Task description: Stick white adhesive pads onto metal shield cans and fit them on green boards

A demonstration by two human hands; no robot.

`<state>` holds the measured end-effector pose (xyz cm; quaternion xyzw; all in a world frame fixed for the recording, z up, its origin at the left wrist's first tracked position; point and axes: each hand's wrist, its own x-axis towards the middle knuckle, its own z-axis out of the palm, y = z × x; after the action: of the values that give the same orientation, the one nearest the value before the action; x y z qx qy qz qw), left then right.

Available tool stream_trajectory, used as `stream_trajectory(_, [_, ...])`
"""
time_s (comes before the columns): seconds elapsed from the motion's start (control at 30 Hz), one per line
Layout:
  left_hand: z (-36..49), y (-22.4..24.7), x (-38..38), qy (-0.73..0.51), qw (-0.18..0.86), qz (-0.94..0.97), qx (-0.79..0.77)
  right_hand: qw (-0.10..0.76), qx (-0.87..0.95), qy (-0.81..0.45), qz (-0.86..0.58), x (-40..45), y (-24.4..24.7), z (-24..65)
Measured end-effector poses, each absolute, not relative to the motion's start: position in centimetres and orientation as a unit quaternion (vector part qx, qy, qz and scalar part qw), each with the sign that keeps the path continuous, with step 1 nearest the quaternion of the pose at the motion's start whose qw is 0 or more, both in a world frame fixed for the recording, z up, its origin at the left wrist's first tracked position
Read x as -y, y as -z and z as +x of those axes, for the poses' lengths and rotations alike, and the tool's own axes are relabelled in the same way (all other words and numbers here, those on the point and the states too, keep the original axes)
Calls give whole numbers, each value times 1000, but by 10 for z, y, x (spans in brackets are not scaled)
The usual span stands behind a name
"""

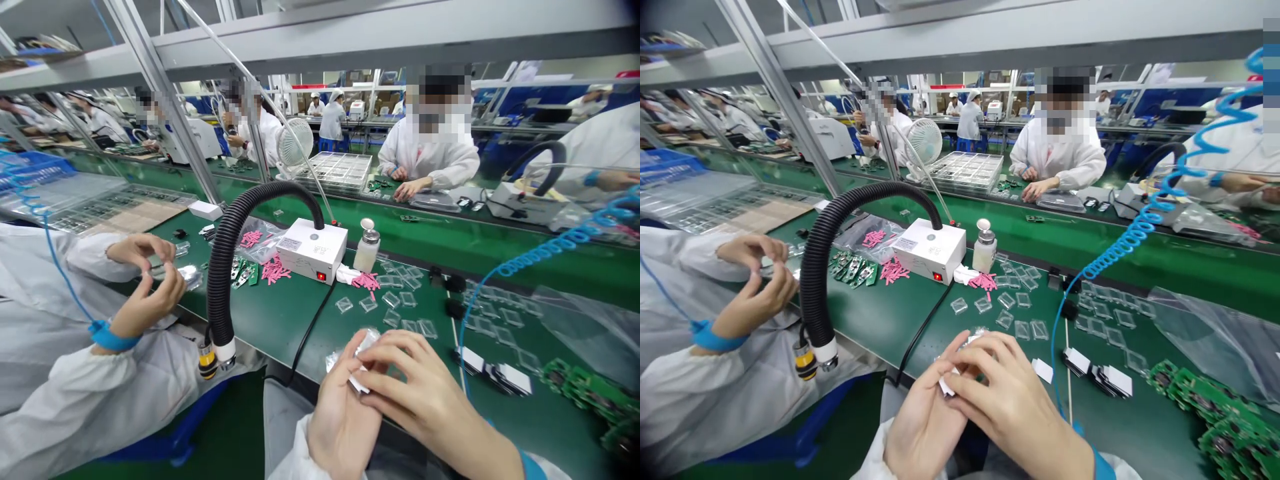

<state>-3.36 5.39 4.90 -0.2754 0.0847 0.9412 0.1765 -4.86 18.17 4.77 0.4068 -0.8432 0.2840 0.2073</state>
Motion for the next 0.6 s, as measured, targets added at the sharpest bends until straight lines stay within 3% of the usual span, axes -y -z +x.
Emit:
stream_trajectory(0.17, [-32, -50, -57, -926, 220, -282, -121, 252, 812, -247, 464, -194, -42, -50])
stream_trajectory(0.37, [-22, -40, -50, -907, 181, -136, -354, 296, 816, -251, 428, -205, -43, -43])
stream_trajectory(0.47, [-15, -37, -53, -878, 115, -141, -443, 245, 820, -309, 416, -206, -45, -40])
stream_trajectory(0.6, [-6, -42, -60, -818, 56, -137, -556, 139, 822, -466, 296, -204, -47, -37])
